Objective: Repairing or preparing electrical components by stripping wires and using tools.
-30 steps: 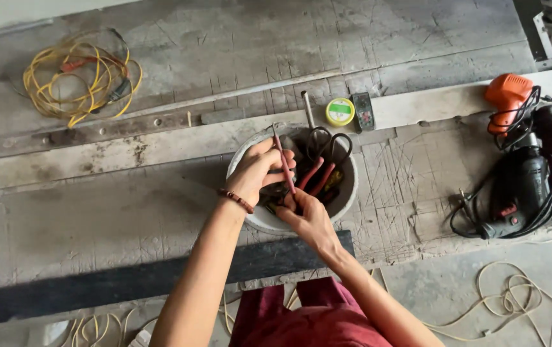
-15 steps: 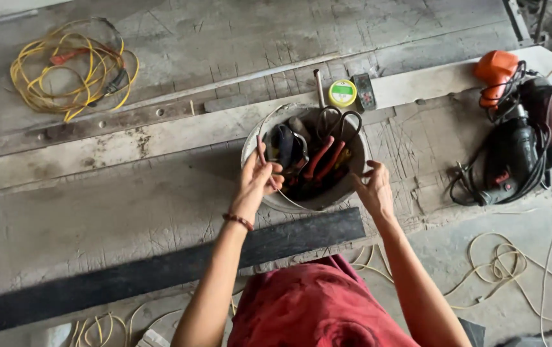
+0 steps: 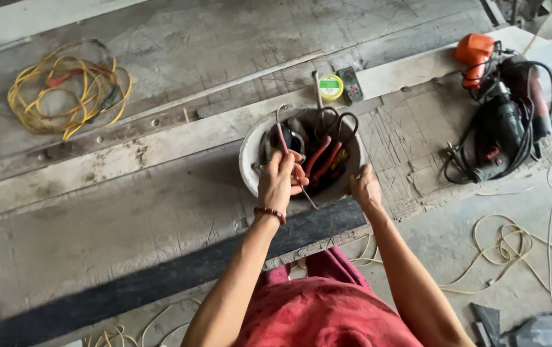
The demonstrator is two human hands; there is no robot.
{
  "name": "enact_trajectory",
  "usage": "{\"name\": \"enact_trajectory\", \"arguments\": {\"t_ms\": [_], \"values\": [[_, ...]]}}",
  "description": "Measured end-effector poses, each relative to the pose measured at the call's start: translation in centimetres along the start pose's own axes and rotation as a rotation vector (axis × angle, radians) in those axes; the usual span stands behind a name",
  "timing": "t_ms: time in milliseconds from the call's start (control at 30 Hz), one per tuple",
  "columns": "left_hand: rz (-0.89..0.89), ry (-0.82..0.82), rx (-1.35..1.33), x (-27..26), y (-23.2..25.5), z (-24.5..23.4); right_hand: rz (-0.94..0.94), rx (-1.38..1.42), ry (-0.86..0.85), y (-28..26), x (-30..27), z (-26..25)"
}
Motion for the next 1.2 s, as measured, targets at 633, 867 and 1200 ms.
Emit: {"name": "enact_trajectory", "arguments": {"t_ms": [633,867,1200], "values": [[0.166,-0.087,0.386,-3.0,2.7,-0.5,-0.382,-0.002,0.331,-20.9,-2.2,-12.6],[0.358,0.069,0.841,-3.9,5.8,-1.3,-0.054,0.302,-0.315,-16.4,0.1,1.5],[0.489,0.063,0.919,-5.4,10.4,1.7,-0.115,0.099,-0.419,-19.5,-2.8,3.0]]}}
Point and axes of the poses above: each hand's wrist, its own x-axis towards the middle knuckle, its own z-axis out of the palm, y = z × x, the point moved 8 cm from there along x, towards the middle knuckle, and after that the axes turned 6 degrees about x, right-handed, at the moved point
